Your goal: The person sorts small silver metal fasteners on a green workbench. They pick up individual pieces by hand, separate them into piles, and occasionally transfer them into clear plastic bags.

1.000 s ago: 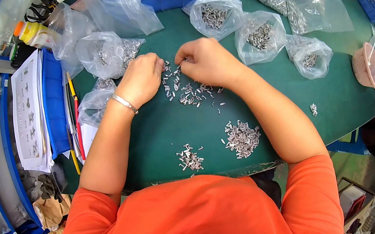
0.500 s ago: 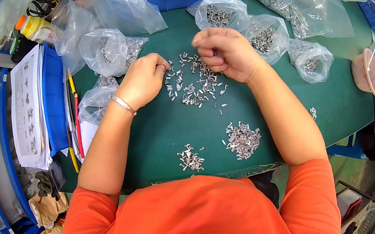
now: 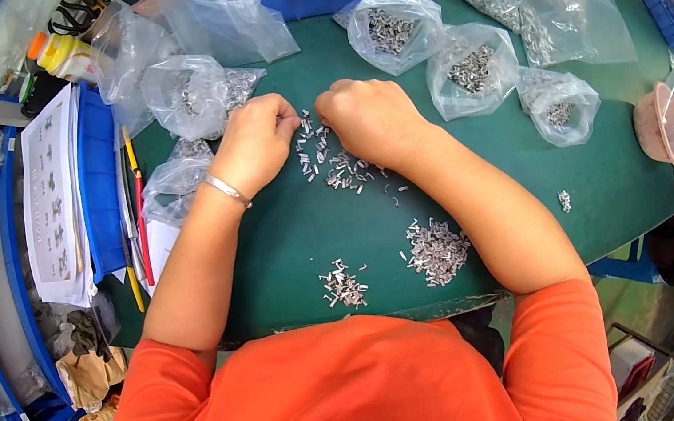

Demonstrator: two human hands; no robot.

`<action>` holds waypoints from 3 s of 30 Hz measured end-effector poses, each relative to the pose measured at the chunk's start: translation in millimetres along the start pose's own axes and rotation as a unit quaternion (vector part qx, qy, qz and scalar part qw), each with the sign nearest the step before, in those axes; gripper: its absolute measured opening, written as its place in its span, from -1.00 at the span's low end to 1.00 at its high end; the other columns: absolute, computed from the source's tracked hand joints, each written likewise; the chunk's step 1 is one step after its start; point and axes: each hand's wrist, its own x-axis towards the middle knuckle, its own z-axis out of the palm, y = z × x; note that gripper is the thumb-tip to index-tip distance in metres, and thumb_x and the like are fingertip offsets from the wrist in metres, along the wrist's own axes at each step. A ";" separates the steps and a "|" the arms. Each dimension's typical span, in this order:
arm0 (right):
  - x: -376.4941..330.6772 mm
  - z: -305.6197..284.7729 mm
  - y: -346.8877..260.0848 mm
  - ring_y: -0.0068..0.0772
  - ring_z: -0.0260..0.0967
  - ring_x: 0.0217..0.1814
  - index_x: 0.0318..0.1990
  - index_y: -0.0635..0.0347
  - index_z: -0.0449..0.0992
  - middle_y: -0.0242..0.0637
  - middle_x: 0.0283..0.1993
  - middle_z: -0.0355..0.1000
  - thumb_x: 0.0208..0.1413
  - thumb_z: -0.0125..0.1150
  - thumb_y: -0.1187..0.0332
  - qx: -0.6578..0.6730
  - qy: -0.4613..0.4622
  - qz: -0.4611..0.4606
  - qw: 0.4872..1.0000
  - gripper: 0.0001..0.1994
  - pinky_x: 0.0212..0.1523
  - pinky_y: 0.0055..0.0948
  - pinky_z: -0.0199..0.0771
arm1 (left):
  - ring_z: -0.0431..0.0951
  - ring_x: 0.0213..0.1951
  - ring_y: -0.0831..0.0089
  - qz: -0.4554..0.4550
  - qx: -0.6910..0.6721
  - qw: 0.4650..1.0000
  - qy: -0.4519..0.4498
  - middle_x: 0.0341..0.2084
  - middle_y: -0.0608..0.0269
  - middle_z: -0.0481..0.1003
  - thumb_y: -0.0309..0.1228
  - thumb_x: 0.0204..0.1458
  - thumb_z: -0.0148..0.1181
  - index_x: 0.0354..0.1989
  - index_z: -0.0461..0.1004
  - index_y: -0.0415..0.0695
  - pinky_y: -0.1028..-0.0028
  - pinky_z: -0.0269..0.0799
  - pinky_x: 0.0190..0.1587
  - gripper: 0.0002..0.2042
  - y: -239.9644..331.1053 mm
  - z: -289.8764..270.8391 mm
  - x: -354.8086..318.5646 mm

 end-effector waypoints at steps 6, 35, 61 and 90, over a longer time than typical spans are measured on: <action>1.4 -18.2 5.3 -0.48 0.41 -0.44 -0.26 0.27 0.57 -0.19 -0.48 0.49 0.09 0.23 0.42 0.333 -0.018 0.104 0.937 -0.88 -0.37 -0.38 0.41 | 0.54 -0.26 -0.03 -0.001 0.011 1.000 0.029 -0.38 -0.08 0.51 -0.53 -0.04 0.24 -0.43 0.53 -0.26 0.16 0.47 -0.14 -0.94 3.1 12.5 -0.2; 7.7 -9.5 0.8 -0.13 0.54 -0.36 -0.27 0.24 0.65 -0.03 -0.42 0.56 0.06 0.22 0.35 0.151 -0.022 0.130 0.980 -0.82 -0.22 -0.23 0.53 | 0.53 -0.25 -0.01 0.001 0.009 1.000 0.012 -0.39 -0.04 0.50 -0.52 -0.10 0.30 -0.40 0.58 -0.24 0.16 0.45 -0.12 -0.91 0.1 9.5 1.1; -9.8 -27.7 12.9 -0.63 0.19 -0.56 -0.33 0.25 0.51 -0.49 -0.52 0.33 0.09 0.19 0.43 0.614 -0.018 0.231 0.755 -0.92 -0.60 -0.62 0.13 | 0.48 -0.42 0.55 -0.250 -0.624 0.740 0.008 -0.40 0.23 0.52 -0.50 0.07 0.21 -0.19 0.46 -0.30 0.59 0.39 -0.41 -0.82 18.0 -21.4 -6.3; 1.0 3.6 12.4 -0.13 0.54 -0.30 -0.29 0.19 0.60 -0.17 -0.31 0.58 0.11 0.19 0.38 0.118 0.106 0.070 0.985 -0.88 -0.27 -0.23 0.51 | 0.54 -0.30 0.04 -0.005 0.005 0.999 0.034 -0.46 0.00 0.52 -0.50 -0.09 0.23 -0.46 0.53 -0.26 0.19 0.46 -0.17 -0.92 2.1 18.0 8.3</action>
